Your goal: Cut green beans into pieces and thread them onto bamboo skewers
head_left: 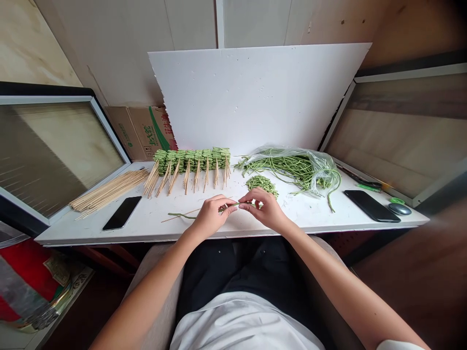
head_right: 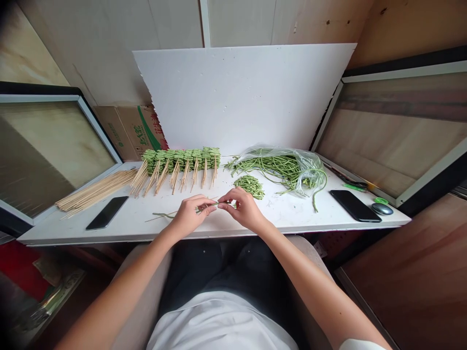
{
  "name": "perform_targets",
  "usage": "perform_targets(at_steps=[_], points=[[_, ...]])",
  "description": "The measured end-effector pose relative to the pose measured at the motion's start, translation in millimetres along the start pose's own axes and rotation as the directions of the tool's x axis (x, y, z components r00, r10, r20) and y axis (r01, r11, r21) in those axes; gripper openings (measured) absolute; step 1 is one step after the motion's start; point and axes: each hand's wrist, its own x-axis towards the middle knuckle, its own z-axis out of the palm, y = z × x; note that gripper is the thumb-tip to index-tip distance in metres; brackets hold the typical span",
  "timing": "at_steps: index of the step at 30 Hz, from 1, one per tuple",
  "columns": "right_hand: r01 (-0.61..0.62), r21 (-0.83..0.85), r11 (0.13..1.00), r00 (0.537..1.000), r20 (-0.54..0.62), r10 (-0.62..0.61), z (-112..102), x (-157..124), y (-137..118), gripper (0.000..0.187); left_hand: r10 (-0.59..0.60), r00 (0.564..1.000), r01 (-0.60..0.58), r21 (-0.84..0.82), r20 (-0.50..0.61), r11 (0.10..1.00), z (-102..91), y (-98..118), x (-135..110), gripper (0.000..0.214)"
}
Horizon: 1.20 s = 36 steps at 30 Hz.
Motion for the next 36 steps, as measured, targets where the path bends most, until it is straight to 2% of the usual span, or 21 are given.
perform_targets(at_steps=[7, 12, 16, 24, 27, 29, 31, 33, 36], points=[[0.065, -0.048, 0.997, 0.998, 0.004, -0.065, 4.1, -0.4, -7.1, 0.029, 0.052, 0.998, -0.052, -0.007, -0.022, 0.999, 1.7, -0.3, 0.1, 0.016], [0.099, -0.04, 0.994, 0.995, -0.017, -0.1, 6.0, -1.6, -9.7, 0.022, 0.047, 0.998, -0.049, -0.04, -0.046, 0.998, 1.6, 0.2, -0.2, 0.013], [0.104, -0.016, 0.994, 0.995, -0.006, -0.104, 11.5, -3.3, -12.1, 0.015, 0.088, 0.995, -0.09, -0.033, -0.046, 0.995, 1.1, 3.0, -0.8, 0.006], [0.11, 0.037, 0.993, 0.988, 0.109, -0.113, 11.9, -5.3, -6.0, 0.019, 0.121, 0.993, -0.121, -0.059, 0.007, 0.991, 5.7, 2.5, -0.9, 0.025], [0.122, 0.103, 0.987, 0.97, 0.2, -0.14, 9.5, -4.7, -6.7, 0.018, 0.131, 0.991, -0.13, -0.038, 0.014, 0.991, -0.5, -2.4, 1.1, 0.025], [0.135, 0.119, 0.984, 0.963, 0.22, -0.158, 7.8, -3.4, -6.7, 0.017, 0.109, 0.994, -0.108, -0.026, 0.016, 0.994, -9.0, -4.9, 3.1, 0.022], [0.141, 0.061, 0.988, 0.977, 0.15, -0.149, 4.7, -1.4, -2.1, 0.016, 0.065, 0.998, -0.065, -0.039, 0.019, 0.997, -17.8, -5.4, 4.8, 0.014], [0.117, -0.074, 0.99, 0.993, 0.036, -0.114, -0.5, 0.3, 10.3, 0.019, 0.03, 0.999, -0.029, -0.062, 0.016, 0.998, -23.4, -4.4, 5.8, 0.007], [0.004, -0.309, 0.951, 0.997, -0.072, -0.027, -10.3, 0.4, 41.3, 0.026, 0.001, 0.999, 0.003, -0.115, 0.035, 0.993, -23.3, -4.3, 5.5, 0.012]])
